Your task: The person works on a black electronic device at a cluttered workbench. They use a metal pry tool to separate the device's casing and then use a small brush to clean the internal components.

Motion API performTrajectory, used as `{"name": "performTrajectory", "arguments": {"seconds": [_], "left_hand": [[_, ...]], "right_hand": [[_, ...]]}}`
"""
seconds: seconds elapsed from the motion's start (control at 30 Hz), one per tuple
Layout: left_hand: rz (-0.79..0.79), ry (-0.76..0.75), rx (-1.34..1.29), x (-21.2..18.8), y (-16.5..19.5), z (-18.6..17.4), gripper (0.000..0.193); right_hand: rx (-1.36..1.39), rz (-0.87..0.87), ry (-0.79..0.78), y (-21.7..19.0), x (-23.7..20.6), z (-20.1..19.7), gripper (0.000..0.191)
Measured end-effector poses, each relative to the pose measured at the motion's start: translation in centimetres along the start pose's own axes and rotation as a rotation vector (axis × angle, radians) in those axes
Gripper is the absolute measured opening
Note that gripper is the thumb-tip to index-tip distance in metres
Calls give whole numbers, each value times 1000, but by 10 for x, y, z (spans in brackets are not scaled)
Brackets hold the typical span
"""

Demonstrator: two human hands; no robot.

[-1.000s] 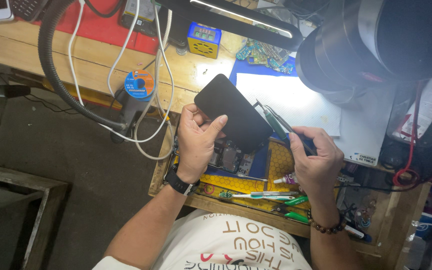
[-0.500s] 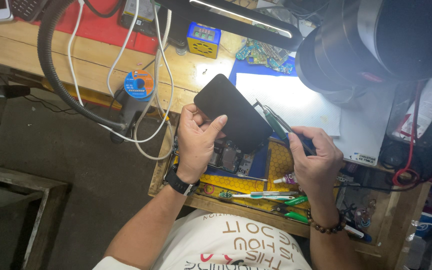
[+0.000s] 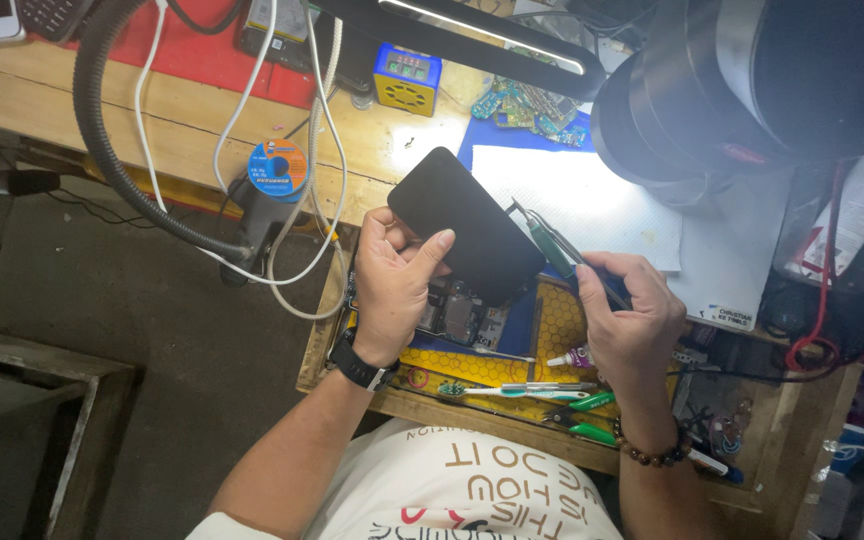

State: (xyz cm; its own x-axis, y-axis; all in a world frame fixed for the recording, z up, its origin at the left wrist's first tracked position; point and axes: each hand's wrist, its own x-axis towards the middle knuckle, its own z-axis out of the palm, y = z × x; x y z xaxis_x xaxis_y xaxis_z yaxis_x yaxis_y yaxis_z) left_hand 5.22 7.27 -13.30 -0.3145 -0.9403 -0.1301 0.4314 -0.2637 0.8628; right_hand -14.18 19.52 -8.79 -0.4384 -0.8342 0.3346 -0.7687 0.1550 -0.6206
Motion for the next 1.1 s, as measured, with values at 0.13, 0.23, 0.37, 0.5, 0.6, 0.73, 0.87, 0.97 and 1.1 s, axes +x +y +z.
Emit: {"name": "performTrajectory", "arguments": {"seconds": [0.13,0.23,0.37,0.5,0.6,0.73,0.87,0.97,1.1], "left_hand": [[5,-4,-2,0,0,0,39],[-7,-10,8,0,2,0,38],[-7,-5,-3,-1,2,1,39],[-5,-6,-11,-1,2,1,39],[-7,-5,-12,-1,2,1,39],[-4,-6,-30,0,1,1,39],[0,-4,-18,1,0,0,39],[4,-2,-24,0,0,0,39],[1,1,-16,1,0,0,39]], "right_hand": [[8,-2,8,-1,-1,-1,8],[8,-7,6,-2,-1,-1,8],[34,-6,0,-2,0,0,7],[19,3,3,-3,-1,-1,8],[16,-10,7,-2,-1,-1,8],[25,31,3,-2,0,0,8],[42,13,16,-3,0,0,9],[31,9,10,-4,1,-1,8],[31,7,9,-5,1,-1,8]]}}
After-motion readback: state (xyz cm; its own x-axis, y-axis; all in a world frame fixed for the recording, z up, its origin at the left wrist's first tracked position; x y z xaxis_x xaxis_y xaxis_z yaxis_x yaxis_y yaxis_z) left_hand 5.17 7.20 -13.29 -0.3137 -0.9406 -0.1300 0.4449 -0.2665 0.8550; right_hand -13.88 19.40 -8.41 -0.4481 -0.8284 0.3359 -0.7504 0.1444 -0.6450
